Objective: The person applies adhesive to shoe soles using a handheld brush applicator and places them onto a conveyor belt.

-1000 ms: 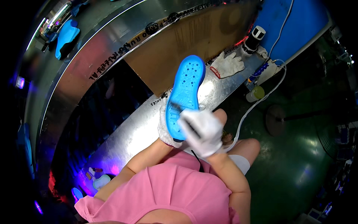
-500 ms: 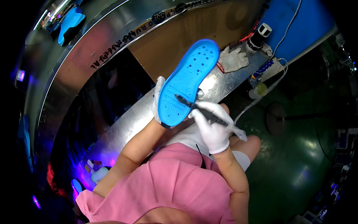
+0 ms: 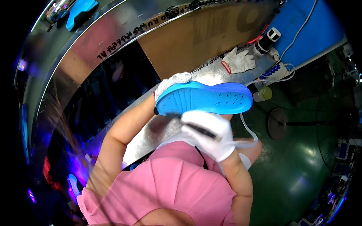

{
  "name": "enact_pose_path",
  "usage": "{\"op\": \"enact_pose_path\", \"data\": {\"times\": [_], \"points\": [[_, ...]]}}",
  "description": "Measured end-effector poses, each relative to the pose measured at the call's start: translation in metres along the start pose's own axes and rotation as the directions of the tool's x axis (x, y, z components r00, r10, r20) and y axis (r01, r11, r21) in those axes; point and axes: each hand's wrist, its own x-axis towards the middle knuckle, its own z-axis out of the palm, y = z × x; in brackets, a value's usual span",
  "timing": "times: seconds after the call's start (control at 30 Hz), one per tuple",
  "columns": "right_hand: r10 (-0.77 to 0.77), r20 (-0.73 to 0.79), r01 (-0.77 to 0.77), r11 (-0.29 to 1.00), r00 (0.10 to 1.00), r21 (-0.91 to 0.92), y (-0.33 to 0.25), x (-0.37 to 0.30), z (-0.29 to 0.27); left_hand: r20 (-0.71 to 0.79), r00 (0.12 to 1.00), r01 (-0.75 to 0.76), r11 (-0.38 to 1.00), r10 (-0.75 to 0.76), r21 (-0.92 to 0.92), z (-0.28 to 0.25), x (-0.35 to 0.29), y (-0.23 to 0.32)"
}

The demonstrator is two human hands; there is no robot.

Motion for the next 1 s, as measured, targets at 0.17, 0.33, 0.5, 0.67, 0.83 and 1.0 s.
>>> {"op": "enact_pose_path", "data": {"times": [0.17, 0.33, 0.5, 0.67, 0.83, 1.0], "points": [[-0.084, 0.213, 0.160, 0.915, 0.974, -0.370, -0.014, -0.005, -0.005, 0.074, 0.865, 0.491, 0.809, -0.496, -0.323, -0.007, 0.009, 0.023], [-0.090, 0.121, 0.124, 0.942, 0.989, -0.312, -0.001, 0.002, -0.011, 0.056, 0.886, 0.460, 0.862, -0.460, -0.213, -0.020, 0.001, 0.018], [-0.134, 0.038, 0.139, 0.958, 0.990, -0.251, -0.011, -0.002, -0.018, 0.168, 0.982, 0.080, 0.995, -0.090, 0.066, -0.017, 0.002, 0.031], [-0.107, 0.286, 0.261, 0.772, 0.952, -0.579, -0.025, -0.007, -0.016, -0.021, 0.817, 0.498, 0.723, -0.576, -0.479, -0.034, 0.003, -0.003], [-0.148, 0.029, 0.145, 0.876, 0.988, -0.460, -0.011, -0.007, -0.031, 0.070, 0.989, 0.139, 0.987, -0.134, -0.084, -0.068, -0.019, -0.052], [-0.149, 0.092, 0.175, 0.834, 0.985, -0.523, -0.024, -0.009, -0.035, 0.127, 0.992, 0.013, 0.998, -0.020, 0.058, -0.072, -0.010, -0.031]]}}
